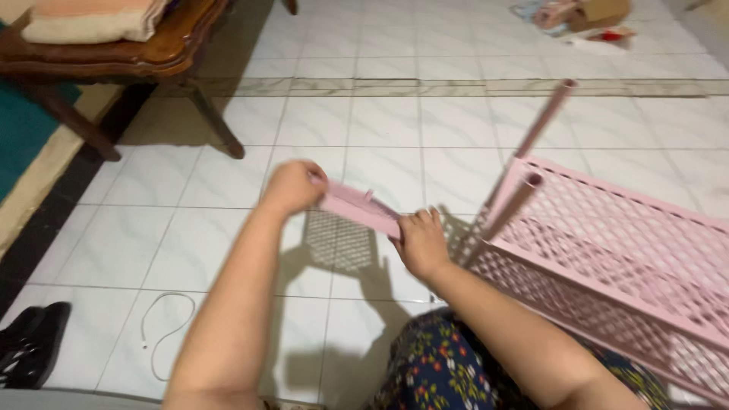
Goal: The person assembles a pink plastic three-tier rack by inserting vertical poles into the bottom shelf, stacking the middle and top shelves, and attaching curved handles to the top. The person works on a tiled floor with a yellow mat nearby.
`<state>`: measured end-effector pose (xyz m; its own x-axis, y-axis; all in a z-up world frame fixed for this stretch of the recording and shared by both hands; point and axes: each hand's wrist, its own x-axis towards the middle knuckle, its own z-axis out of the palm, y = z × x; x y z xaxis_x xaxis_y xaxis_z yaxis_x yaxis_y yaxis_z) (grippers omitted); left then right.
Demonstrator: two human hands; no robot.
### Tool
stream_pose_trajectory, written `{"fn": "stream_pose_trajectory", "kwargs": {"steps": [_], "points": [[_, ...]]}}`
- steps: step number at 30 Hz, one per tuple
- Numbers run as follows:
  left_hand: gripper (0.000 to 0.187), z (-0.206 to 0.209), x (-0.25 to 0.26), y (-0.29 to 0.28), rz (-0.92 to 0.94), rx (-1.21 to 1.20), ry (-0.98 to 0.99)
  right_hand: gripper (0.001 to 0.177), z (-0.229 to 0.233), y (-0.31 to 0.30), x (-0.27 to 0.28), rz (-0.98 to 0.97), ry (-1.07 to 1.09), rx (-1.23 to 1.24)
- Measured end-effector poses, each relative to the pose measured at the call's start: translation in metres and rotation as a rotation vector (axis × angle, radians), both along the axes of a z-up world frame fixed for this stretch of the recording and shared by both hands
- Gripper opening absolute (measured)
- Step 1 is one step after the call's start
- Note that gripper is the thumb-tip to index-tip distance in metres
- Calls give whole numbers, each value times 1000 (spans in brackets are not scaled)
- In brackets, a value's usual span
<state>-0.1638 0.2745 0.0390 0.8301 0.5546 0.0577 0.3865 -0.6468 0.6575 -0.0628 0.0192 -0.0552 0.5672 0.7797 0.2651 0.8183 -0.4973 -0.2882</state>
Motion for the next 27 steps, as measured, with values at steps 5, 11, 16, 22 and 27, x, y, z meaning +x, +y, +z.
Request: {"fn": "stream_pose_trajectory", "kwargs": {"steps": [5,11,16,22,27], "points": [[33,22,-52,12,-27,-325,-578,31,65,-44,-7,-188,181,151],[65,-58,-154,-15,635,-237,-579,21,118,-138,16,-20,816,811],[79,-72,-154,-60,218,-1011,-541,12,148,-255,41,12,941,1101],[68,16,-61,-97,326,-520,-961,16,201,-410,36,174,924,1393],[49,71,-3,-138,157,-292,-982,43,232,-520,13,119,844,1506]]}}
